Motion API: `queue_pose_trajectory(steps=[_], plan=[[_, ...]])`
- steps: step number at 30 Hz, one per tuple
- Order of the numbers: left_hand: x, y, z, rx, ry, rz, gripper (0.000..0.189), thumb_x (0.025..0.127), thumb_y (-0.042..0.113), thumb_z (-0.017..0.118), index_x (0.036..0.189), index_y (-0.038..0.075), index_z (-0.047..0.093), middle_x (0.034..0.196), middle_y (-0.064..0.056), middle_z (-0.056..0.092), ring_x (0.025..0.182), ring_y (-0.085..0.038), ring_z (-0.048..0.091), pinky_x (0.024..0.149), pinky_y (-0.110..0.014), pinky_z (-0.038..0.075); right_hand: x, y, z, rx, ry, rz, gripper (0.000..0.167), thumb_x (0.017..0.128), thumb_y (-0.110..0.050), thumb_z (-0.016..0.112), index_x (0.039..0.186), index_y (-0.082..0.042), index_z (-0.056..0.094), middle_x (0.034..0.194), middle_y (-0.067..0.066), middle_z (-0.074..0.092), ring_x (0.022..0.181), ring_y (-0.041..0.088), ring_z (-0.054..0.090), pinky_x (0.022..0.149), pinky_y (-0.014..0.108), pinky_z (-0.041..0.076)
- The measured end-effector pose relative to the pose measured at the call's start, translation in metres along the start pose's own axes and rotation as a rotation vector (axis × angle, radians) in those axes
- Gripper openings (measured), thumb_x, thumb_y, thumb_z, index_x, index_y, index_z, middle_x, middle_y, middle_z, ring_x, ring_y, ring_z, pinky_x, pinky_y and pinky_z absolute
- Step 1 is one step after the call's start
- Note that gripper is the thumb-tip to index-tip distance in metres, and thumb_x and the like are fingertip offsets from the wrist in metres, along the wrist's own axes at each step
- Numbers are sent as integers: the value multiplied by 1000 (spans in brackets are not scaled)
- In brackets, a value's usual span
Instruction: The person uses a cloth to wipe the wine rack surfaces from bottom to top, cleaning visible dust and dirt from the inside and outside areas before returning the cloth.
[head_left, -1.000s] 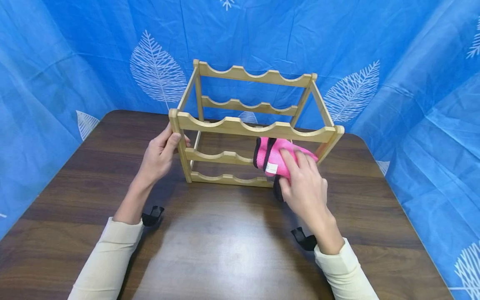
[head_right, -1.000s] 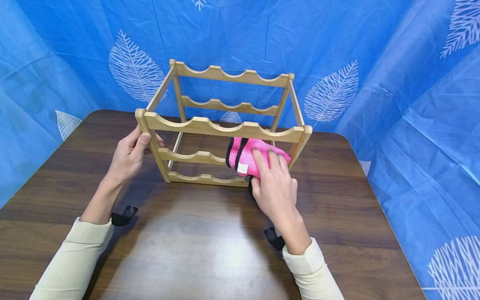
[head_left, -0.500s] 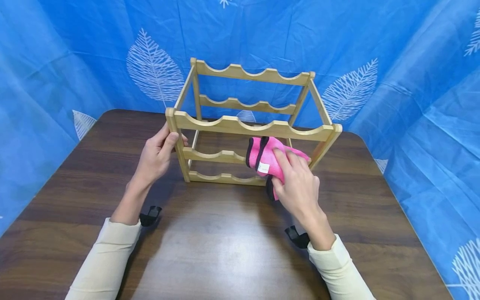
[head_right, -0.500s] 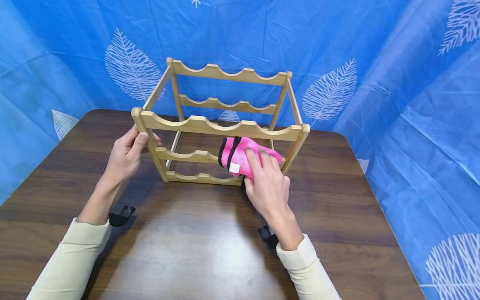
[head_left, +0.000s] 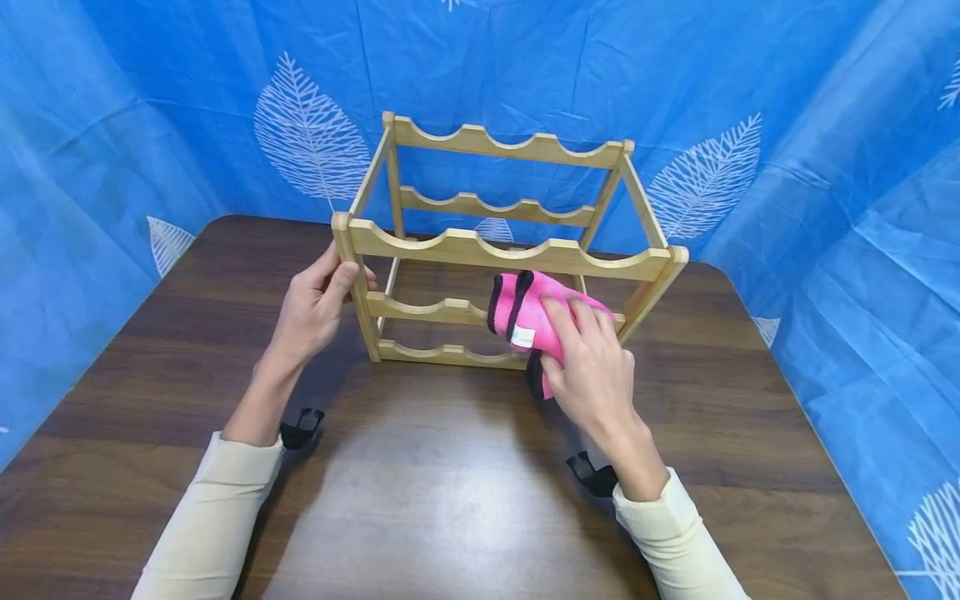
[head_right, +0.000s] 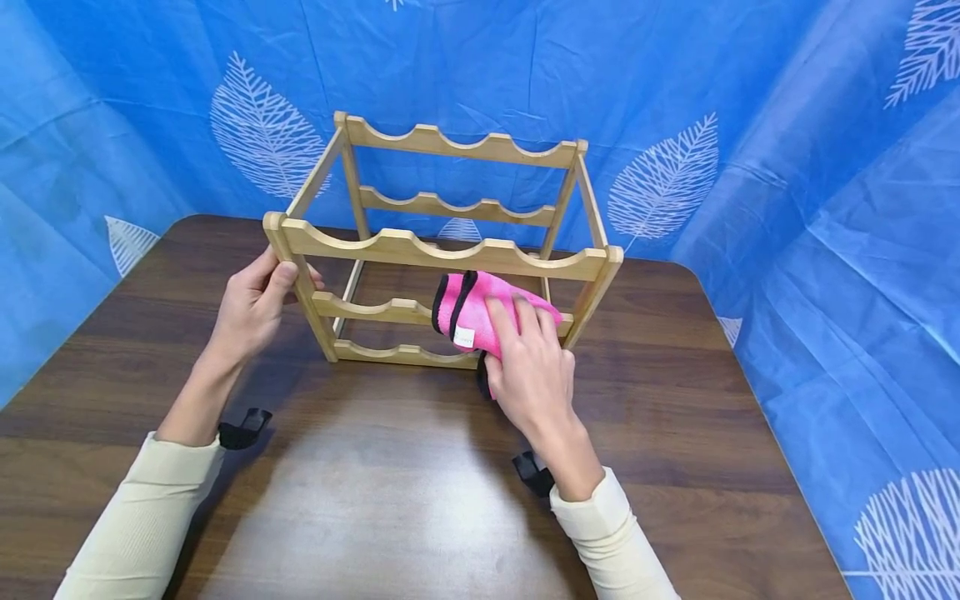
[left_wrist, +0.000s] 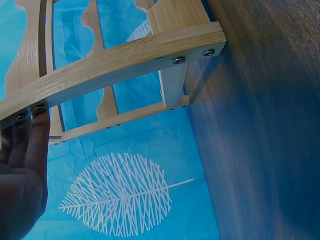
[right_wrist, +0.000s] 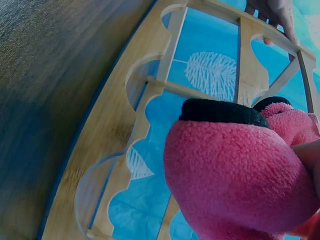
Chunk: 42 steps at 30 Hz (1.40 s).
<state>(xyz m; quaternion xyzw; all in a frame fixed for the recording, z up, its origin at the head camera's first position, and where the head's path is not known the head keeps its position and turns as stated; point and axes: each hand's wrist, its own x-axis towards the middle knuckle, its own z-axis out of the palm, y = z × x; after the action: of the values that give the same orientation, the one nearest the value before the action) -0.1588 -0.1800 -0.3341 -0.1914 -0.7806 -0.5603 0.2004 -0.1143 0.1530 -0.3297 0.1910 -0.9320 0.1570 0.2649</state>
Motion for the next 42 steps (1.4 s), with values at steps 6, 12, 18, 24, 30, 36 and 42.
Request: queue_pose_trajectory(steps=[6, 12, 18, 24, 30, 36, 42], plan=[[1, 0, 0, 24, 1, -11, 40, 107, 16, 42, 146, 12, 50, 92, -17, 65, 84, -9, 64, 76, -19, 55, 1, -6, 2, -109, 11, -94, 52, 77, -7, 73, 127, -13, 61, 130, 18, 57, 116, 39, 52, 41, 49, 51], [0, 1, 1, 44, -4, -17, 40, 107, 18, 42, 146, 12, 49, 93, -18, 65, 84, -8, 64, 76, -18, 54, 2, -11, 2, -181, 23, -171, 52, 72, -3, 71, 122, -16, 64, 130, 15, 58, 116, 38, 51, 33, 42, 43], [0, 1, 1, 42, -2, -18, 41, 107, 18, 41, 147, 13, 49, 94, -17, 65, 85, -9, 64, 77, -18, 54, 3, -17, 6, -201, 42, -200, 49, 72, -2, 70, 119, -15, 65, 129, 11, 59, 115, 37, 52, 34, 43, 45], [0, 1, 1, 43, -3, -10, 41, 107, 16, 41, 147, 13, 48, 93, -17, 65, 84, -10, 64, 77, -18, 54, 4, -20, 10, -258, 115, -266, 35, 80, -1, 60, 112, -13, 67, 124, 8, 63, 111, 34, 55, 33, 38, 43], [-1, 0, 0, 41, -2, -11, 40, 107, 15, 41, 146, 12, 49, 93, -17, 65, 84, -10, 64, 77, -19, 54, 5, -21, 12, -223, 201, -302, 34, 80, 1, 56, 109, -12, 68, 123, 7, 65, 109, 33, 58, 33, 37, 42], [-1, -1, 0, 24, -6, -6, 41, 107, 15, 41, 147, 13, 48, 93, -17, 64, 85, -10, 64, 78, -19, 54, 5, -37, 8, -30, 238, -326, 38, 83, -3, 61, 118, -13, 68, 132, 9, 61, 117, 36, 55, 43, 45, 53], [0, -1, 0, 33, -11, 6, 40, 106, 14, 43, 146, 10, 49, 93, -17, 65, 84, -10, 64, 78, -19, 54, 14, -64, 20, -44, 122, -450, 37, 88, -6, 59, 121, -18, 69, 134, 9, 59, 116, 34, 55, 46, 38, 54]])
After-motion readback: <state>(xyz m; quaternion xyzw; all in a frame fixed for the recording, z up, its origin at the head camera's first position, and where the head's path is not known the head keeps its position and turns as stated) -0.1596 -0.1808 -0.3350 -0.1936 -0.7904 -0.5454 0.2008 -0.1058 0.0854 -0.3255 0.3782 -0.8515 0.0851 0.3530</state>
